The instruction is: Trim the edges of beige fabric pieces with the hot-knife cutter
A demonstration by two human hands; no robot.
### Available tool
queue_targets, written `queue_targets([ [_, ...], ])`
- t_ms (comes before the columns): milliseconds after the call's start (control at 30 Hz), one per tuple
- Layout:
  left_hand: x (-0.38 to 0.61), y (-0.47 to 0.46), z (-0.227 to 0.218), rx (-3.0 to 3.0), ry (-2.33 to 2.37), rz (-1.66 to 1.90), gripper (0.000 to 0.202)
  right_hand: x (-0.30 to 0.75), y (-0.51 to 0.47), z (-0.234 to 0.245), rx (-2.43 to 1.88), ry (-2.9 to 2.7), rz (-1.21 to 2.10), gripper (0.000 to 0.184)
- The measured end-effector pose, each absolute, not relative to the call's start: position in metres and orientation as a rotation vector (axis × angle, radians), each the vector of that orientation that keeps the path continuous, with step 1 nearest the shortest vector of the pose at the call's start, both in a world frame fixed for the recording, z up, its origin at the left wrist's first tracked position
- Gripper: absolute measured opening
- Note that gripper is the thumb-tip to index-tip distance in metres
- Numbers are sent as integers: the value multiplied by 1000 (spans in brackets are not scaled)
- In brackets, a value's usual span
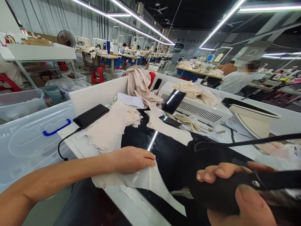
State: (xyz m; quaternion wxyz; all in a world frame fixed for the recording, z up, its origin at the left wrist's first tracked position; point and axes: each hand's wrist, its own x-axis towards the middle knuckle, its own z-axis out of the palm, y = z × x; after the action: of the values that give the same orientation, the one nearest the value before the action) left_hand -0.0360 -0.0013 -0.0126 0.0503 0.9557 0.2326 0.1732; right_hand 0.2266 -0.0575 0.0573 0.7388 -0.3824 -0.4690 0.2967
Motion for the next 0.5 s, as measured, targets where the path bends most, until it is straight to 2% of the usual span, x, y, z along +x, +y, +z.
queue_targets([
  [200, -39, -3, -20, 2903, 726, 540, 38, 193, -18, 68, -743, -938, 572, 55],
  [500, -46, -3, -26, 2903, 697, 545, 48, 174, 7, 58, -680, -988, 544, 64],
])
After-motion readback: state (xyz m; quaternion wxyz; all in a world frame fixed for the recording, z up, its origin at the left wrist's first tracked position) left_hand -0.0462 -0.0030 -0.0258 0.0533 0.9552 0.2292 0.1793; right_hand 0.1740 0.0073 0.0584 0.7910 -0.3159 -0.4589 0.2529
